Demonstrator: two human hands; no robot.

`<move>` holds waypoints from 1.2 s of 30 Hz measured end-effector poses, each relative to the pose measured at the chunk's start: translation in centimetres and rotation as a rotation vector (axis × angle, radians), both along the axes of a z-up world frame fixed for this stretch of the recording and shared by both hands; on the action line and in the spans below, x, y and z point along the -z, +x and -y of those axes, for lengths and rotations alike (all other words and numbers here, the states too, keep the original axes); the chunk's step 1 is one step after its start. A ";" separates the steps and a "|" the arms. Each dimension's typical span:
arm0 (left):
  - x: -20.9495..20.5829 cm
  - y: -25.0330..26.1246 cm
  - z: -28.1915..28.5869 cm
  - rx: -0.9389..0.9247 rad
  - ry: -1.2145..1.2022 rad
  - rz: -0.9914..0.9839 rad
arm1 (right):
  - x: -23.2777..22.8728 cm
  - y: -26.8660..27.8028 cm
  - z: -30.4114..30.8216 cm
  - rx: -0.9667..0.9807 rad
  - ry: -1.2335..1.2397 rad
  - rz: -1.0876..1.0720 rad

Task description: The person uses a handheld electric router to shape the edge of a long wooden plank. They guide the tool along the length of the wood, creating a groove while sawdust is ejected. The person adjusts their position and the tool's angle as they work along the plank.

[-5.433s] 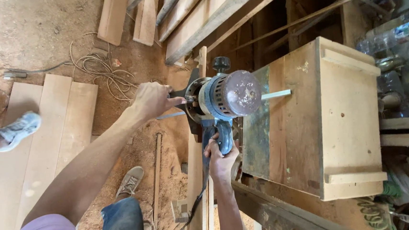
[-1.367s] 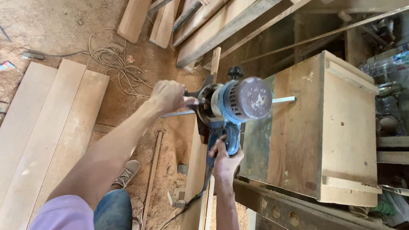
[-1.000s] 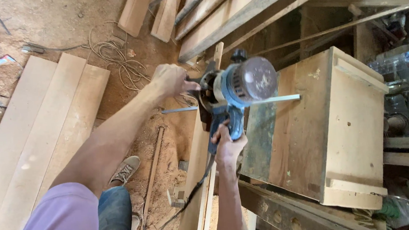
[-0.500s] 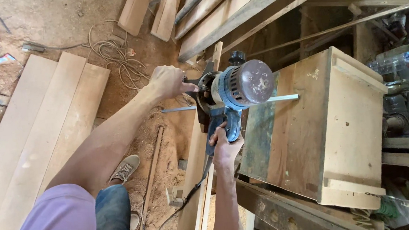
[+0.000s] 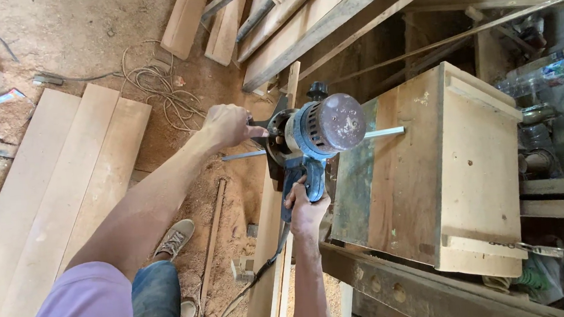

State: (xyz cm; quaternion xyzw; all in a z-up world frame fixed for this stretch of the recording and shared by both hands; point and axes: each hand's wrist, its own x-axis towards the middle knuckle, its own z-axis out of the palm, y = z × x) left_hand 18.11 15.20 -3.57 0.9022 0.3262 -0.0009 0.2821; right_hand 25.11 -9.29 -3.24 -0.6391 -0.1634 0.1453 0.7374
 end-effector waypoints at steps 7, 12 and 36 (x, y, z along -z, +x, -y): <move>0.1 -0.8 1.6 -0.004 0.032 -0.004 | -0.1 -0.8 1.4 0.000 -0.004 -0.035; 0.9 -1.5 2.5 0.009 0.021 0.006 | -0.2 -1.5 2.4 0.006 -0.016 -0.026; 3.2 -3.7 7.0 0.043 0.022 -0.009 | -2.7 -5.3 7.5 -0.072 -0.085 -0.156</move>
